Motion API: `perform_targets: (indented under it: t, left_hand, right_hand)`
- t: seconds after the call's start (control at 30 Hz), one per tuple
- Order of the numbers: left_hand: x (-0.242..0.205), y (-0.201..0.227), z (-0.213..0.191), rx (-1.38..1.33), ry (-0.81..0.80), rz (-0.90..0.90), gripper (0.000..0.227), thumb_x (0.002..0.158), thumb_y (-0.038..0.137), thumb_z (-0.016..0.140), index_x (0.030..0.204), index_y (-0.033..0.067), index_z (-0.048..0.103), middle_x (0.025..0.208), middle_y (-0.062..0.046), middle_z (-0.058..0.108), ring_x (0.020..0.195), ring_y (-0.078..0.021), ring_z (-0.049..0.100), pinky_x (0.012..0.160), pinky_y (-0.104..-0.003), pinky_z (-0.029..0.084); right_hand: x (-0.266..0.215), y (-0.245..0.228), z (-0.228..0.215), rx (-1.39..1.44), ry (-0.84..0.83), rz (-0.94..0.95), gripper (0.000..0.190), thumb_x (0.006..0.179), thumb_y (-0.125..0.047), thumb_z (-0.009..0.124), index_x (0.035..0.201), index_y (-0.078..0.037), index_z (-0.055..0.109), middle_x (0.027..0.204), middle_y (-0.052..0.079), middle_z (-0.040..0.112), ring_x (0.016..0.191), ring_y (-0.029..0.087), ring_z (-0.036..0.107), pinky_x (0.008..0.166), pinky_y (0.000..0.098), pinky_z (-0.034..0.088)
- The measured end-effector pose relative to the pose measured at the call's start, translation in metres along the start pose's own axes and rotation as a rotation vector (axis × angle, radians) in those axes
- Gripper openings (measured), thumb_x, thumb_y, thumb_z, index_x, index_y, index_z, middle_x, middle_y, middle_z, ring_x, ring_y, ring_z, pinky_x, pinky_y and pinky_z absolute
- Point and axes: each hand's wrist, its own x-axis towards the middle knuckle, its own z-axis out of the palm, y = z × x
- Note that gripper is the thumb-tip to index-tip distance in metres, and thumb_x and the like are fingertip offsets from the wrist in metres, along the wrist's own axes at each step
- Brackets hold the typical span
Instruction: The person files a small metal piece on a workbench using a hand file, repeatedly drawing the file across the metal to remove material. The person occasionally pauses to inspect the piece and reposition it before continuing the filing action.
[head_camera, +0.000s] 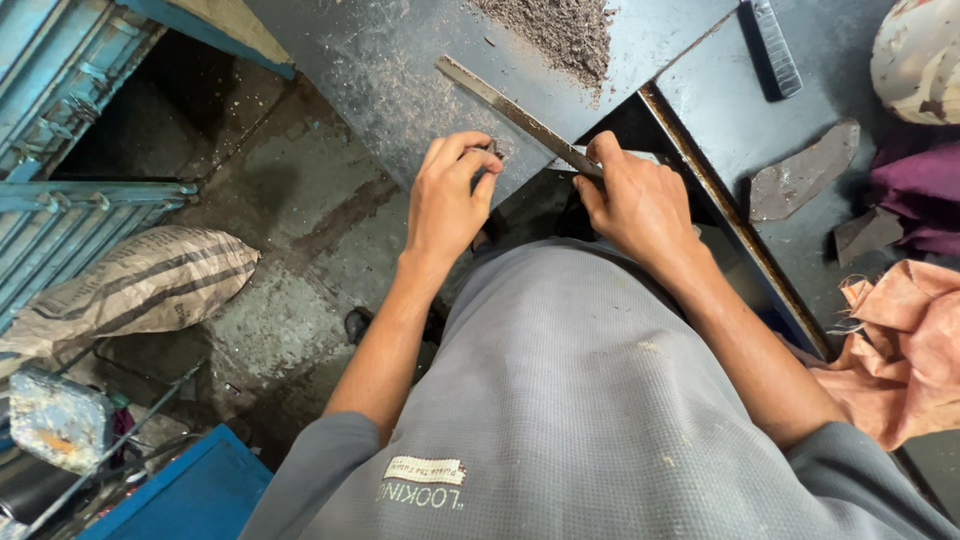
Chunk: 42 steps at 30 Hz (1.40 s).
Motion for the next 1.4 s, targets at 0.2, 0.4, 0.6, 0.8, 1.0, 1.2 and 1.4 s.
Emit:
perform_targets:
  t: [0.2, 0.4, 0.6, 0.8, 1.0, 1.2, 1.4]
  left_hand:
    - [-0.007, 0.012, -0.006, -0.140, 0.166, -0.262, 0.011, 0.089, 0.004, 0.075, 0.100, 0.0049, 0.074, 0.114, -0.008, 0.072, 0.100, -0.0245, 0.072, 0.075, -0.032, 0.063]
    - [0.007, 0.015, 0.000, -0.001, 0.085, -0.297, 0.020, 0.085, 0.013, 0.081, 0.102, 0.0027, 0.077, 0.099, -0.012, 0.074, 0.084, -0.0269, 0.070, 0.078, -0.039, 0.057]
    - [0.013, 0.011, 0.016, 0.051, 0.016, -0.216, 0.014, 0.089, 0.005, 0.072, 0.102, 0.0028, 0.078, 0.102, -0.011, 0.075, 0.097, -0.0311, 0.069, 0.089, -0.041, 0.054]
    - [0.011, 0.007, 0.013, -0.174, 0.096, -0.252, 0.024, 0.090, 0.000, 0.066, 0.113, -0.0008, 0.073, 0.116, -0.014, 0.072, 0.090, -0.0252, 0.074, 0.078, -0.033, 0.062]
    - [0.015, 0.018, 0.010, -0.072, 0.064, -0.377, 0.019, 0.088, 0.008, 0.075, 0.106, 0.0017, 0.076, 0.096, -0.010, 0.076, 0.076, -0.0221, 0.076, 0.073, -0.035, 0.059]
    - [0.023, 0.016, 0.018, 0.033, 0.115, -0.131, 0.013, 0.088, 0.003, 0.074, 0.101, 0.0018, 0.077, 0.098, -0.014, 0.074, 0.090, -0.0337, 0.072, 0.081, -0.041, 0.057]
    - [0.032, 0.008, 0.018, 0.006, 0.022, -0.136, 0.014, 0.085, -0.010, 0.066, 0.094, -0.0003, 0.072, 0.092, -0.014, 0.071, 0.089, -0.0332, 0.072, 0.080, -0.041, 0.057]
  right_hand:
    - [-0.002, 0.006, 0.006, -0.071, 0.027, -0.133, 0.021, 0.100, -0.018, 0.061, 0.106, -0.001, 0.050, 0.086, 0.020, 0.068, 0.069, 0.045, 0.064, 0.057, 0.0551, 0.048]
    - [-0.002, -0.005, 0.012, -0.127, 0.039, -0.204, 0.012, 0.103, -0.014, 0.053, 0.107, -0.002, 0.050, 0.086, 0.020, 0.067, 0.063, 0.044, 0.064, 0.052, 0.0539, 0.048]
    - [0.000, -0.001, 0.019, -0.206, -0.065, -0.171, 0.018, 0.093, -0.006, 0.052, 0.109, 0.000, 0.047, 0.081, 0.023, 0.067, 0.061, 0.042, 0.064, 0.050, 0.0525, 0.048]
    - [0.002, -0.002, 0.025, -0.143, -0.072, -0.156, 0.015, 0.101, -0.012, 0.051, 0.106, 0.001, 0.047, 0.073, 0.024, 0.067, 0.056, 0.042, 0.064, 0.046, 0.0522, 0.047]
    - [0.004, -0.004, 0.013, -0.199, -0.102, -0.178, 0.024, 0.089, -0.003, 0.054, 0.111, 0.002, 0.047, 0.068, 0.021, 0.067, 0.056, 0.041, 0.065, 0.048, 0.0513, 0.047]
    - [0.012, -0.005, 0.020, -0.248, -0.233, -0.143, 0.024, 0.087, -0.006, 0.055, 0.107, 0.001, 0.046, 0.067, 0.022, 0.069, 0.061, 0.042, 0.068, 0.053, 0.0525, 0.051]
    - [0.016, 0.001, 0.028, -0.264, -0.306, -0.123, 0.019, 0.094, -0.006, 0.048, 0.111, 0.001, 0.044, 0.073, 0.023, 0.070, 0.066, 0.042, 0.070, 0.056, 0.0525, 0.054]
